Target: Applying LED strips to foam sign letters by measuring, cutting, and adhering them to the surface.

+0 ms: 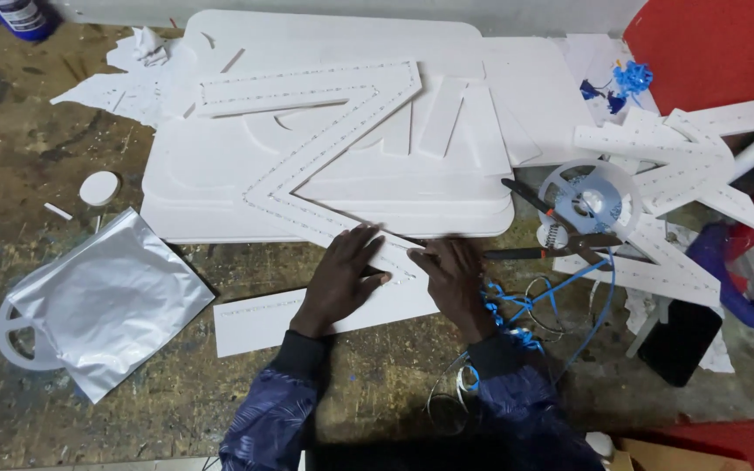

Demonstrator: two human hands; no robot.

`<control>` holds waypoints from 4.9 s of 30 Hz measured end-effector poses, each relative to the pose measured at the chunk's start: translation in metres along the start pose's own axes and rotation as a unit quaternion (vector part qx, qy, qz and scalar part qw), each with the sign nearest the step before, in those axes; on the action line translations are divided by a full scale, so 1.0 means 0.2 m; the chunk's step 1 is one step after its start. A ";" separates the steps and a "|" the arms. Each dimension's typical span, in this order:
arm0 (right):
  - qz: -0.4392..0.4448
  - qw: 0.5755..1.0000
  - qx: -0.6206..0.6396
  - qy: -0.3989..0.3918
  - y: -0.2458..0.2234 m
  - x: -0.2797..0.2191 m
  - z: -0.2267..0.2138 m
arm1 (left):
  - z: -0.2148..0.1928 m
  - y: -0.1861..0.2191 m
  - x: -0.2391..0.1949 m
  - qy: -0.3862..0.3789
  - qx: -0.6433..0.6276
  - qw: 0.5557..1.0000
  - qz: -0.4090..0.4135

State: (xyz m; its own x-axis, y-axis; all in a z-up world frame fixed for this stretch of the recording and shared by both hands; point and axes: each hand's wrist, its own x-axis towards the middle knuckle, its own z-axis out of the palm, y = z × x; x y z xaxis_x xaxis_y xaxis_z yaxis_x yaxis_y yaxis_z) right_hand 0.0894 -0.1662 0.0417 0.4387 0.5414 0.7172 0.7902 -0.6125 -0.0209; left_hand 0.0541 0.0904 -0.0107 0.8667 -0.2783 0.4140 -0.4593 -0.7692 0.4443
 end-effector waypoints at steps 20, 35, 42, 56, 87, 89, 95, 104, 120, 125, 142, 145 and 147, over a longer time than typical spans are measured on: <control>0.027 0.997 -0.042 -0.055 0.09 -0.18 0.06 | 0.12 0.37 0.02 -0.094 0.125 0.988 -0.007; 0.149 0.982 0.066 -0.091 0.33 -0.49 -0.02 | 0.06 0.45 0.07 -0.147 0.100 0.981 -0.075; 0.209 0.962 0.025 -0.175 0.52 -0.46 -0.47 | 0.11 0.44 0.06 -0.146 0.105 0.980 -0.085; 0.322 0.904 0.113 -0.257 0.85 -0.69 -0.74 | 0.14 0.45 0.07 -0.125 0.097 0.983 -0.091; 0.366 0.909 0.123 -0.156 0.33 -0.47 -0.01 | 0.14 0.52 0.04 -0.026 0.106 0.994 -0.026; 0.385 0.896 0.172 -0.141 0.33 -0.44 -0.03 | 0.15 0.51 0.04 -0.029 0.104 0.994 -0.033; 0.410 0.870 0.260 -0.085 0.30 -0.47 0.01 | 0.16 0.49 0.05 -0.043 0.105 0.993 -0.038; 0.378 0.883 0.268 -0.075 0.29 -0.45 0.00 | 0.20 0.48 0.04 -0.049 0.122 0.991 -0.038; 0.357 0.888 0.281 -0.066 0.29 -0.41 -0.05 | 0.42 0.55 0.07 -0.015 0.087 0.996 0.023; 0.260 0.931 0.251 -0.044 0.34 -0.47 -0.08 | 0.44 0.52 0.06 0.001 0.066 0.997 0.031; 0.193 0.978 0.077 0.006 0.27 -0.48 -0.03 | 0.48 0.48 0.30 0.074 0.019 0.996 0.044; 0.188 0.980 0.068 0.019 0.28 -0.46 -0.02 | 0.49 0.45 0.33 0.094 0.030 0.993 0.062; 0.207 0.976 0.067 0.005 0.25 -0.45 -0.04 | 0.48 0.46 0.32 0.064 0.029 0.997 0.045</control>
State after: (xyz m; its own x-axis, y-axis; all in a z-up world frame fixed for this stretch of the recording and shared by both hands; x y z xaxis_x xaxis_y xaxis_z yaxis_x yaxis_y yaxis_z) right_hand 0.0867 -0.2507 -0.0187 0.7278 0.2579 0.6354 0.5961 -0.6961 -0.4003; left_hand 0.0870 -0.0540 -0.0200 0.7888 -0.2755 0.5494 -0.5190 -0.7774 0.3553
